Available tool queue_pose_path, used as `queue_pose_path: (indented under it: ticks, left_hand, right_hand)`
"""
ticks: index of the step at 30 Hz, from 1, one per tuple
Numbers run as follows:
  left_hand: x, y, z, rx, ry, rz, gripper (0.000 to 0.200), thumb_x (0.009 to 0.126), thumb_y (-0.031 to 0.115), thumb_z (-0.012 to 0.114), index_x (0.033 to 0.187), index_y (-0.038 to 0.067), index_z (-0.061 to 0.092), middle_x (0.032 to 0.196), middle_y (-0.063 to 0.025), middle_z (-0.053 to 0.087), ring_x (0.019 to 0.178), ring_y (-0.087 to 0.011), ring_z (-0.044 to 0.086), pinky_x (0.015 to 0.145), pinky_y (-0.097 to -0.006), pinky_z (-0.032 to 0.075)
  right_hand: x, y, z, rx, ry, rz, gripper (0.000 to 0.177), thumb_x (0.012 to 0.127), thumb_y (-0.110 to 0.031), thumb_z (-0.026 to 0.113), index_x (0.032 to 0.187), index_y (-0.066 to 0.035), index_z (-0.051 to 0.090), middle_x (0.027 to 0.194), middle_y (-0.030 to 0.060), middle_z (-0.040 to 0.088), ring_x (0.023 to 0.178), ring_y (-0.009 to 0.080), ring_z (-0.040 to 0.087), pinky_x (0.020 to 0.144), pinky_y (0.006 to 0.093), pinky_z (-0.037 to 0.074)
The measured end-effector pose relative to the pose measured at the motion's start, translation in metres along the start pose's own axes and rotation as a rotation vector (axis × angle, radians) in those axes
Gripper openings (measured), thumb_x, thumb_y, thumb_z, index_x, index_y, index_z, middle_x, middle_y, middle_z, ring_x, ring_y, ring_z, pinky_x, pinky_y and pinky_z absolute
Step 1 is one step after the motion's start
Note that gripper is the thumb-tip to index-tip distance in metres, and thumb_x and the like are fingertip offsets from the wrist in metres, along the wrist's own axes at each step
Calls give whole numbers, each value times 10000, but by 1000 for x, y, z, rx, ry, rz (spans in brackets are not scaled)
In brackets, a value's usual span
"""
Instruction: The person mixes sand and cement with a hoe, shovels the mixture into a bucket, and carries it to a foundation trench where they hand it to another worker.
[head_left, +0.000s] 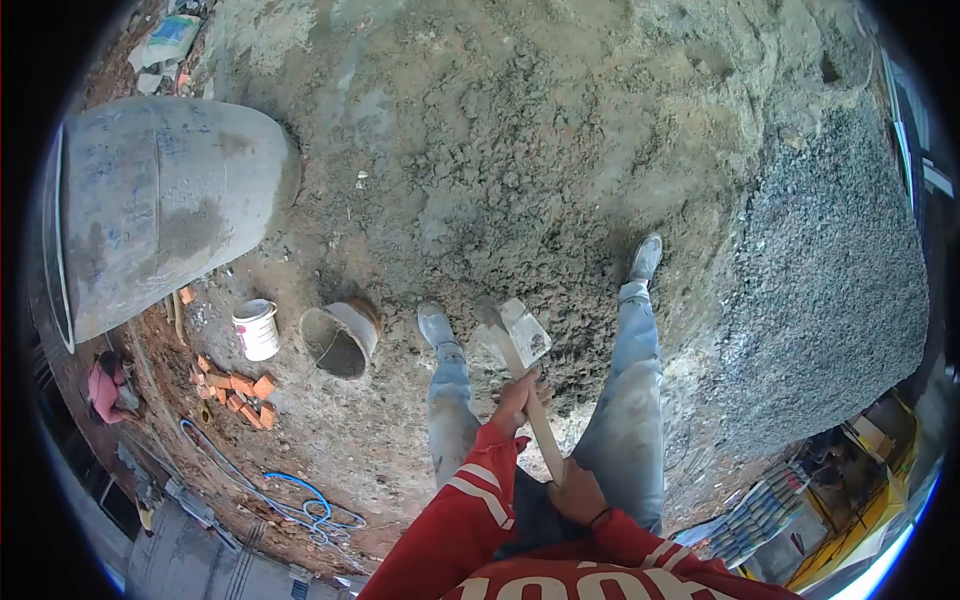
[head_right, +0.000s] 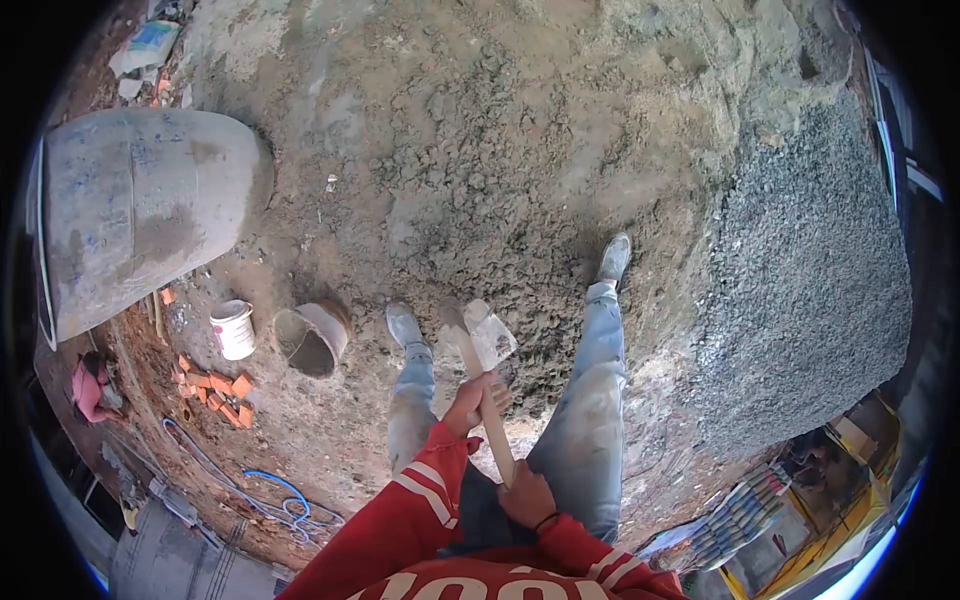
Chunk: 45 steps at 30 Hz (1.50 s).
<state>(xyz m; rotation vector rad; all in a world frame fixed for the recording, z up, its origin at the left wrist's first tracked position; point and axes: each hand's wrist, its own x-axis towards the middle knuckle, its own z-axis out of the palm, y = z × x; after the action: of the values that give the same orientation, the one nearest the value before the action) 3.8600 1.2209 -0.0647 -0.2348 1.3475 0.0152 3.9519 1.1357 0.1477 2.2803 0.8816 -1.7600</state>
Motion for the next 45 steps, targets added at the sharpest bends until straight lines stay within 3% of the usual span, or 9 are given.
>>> queue_pose_path:
  ticks: [5, 22, 31, 33, 35, 36, 37, 41, 45]
  left_hand:
    - [45, 51, 99, -215, 191, 316, 110, 842, 144, 622, 776, 68, 576, 548, 10, 467, 439, -122, 473, 426, -276, 430]
    - [245, 402, 338, 220, 232, 1058, 160, 814, 60, 617, 871, -66, 536, 647, -101, 556, 484, -175, 539, 430, -315, 462]
    - [312, 317, 249, 681, 737, 1082, 297, 746, 111, 672, 928, -70, 522, 635, -151, 617, 519, -227, 637, 470, -360, 514]
    - [250, 296, 253, 784, 642, 756, 480, 747, 218, 684, 1090, -56, 487, 1018, -272, 627, 962, -397, 625, 845, -447, 502]
    - [247, 271, 239, 753, 576, 680, 485, 725, 163, 684, 1117, -26, 472, 1035, -269, 625, 954, -402, 627, 841, -440, 508]
    - [251, 239, 223, 688, 542, 605, 532, 689, 87, 682, 1154, -13, 442, 1027, -264, 628, 981, -405, 619, 834, -435, 514]
    - [295, 209, 205, 532, 587, 752, 320, 741, 40, 672, 995, -80, 518, 626, -135, 580, 445, -226, 559, 378, -371, 458]
    - [208, 158, 188, 34, 41, 399, 158, 749, 71, 731, 688, 19, 594, 603, -62, 554, 429, -155, 500, 372, -304, 393]
    - [176, 58, 171, -125, -34, 255, 163, 770, 111, 735, 760, 40, 588, 580, -12, 526, 424, -108, 468, 378, -267, 371]
  right_hand:
    - [76, 46, -129, -34, -99, -184, 351, 760, -217, 631, 1001, 4, 504, 752, 255, 623, 724, 437, 626, 664, 525, 503]
    - [492, -26, -306, -275, 451, -574, 397, 710, -77, 631, 1064, -27, 459, 803, 195, 649, 777, 386, 635, 691, 483, 479]
    - [447, -8, -193, -278, 351, -311, 410, 727, -114, 654, 1055, -29, 425, 778, 229, 648, 769, 419, 648, 681, 491, 521]
    - [410, -14, -184, -270, 335, -262, 423, 727, -137, 670, 1052, -35, 419, 791, 235, 647, 766, 421, 646, 670, 495, 524]
    - [383, -4, -167, -221, 288, -239, 458, 718, -155, 679, 1072, -27, 417, 789, 239, 644, 758, 424, 644, 665, 499, 527]
    - [353, -5, -161, -269, 274, -212, 487, 713, -157, 681, 1097, -18, 416, 789, 244, 643, 755, 426, 642, 663, 500, 527]
    - [326, 8, -150, -296, 238, -168, 515, 708, -159, 683, 1122, -10, 415, 789, 248, 641, 752, 428, 640, 660, 501, 527]
    - [243, 68, -104, -302, 216, -117, 553, 709, -163, 669, 1165, 11, 408, 703, 247, 623, 657, 436, 625, 592, 521, 508]
    - [152, 126, -60, -162, 132, 19, 442, 710, -150, 650, 1075, -5, 446, 710, 262, 614, 692, 445, 618, 619, 531, 492]
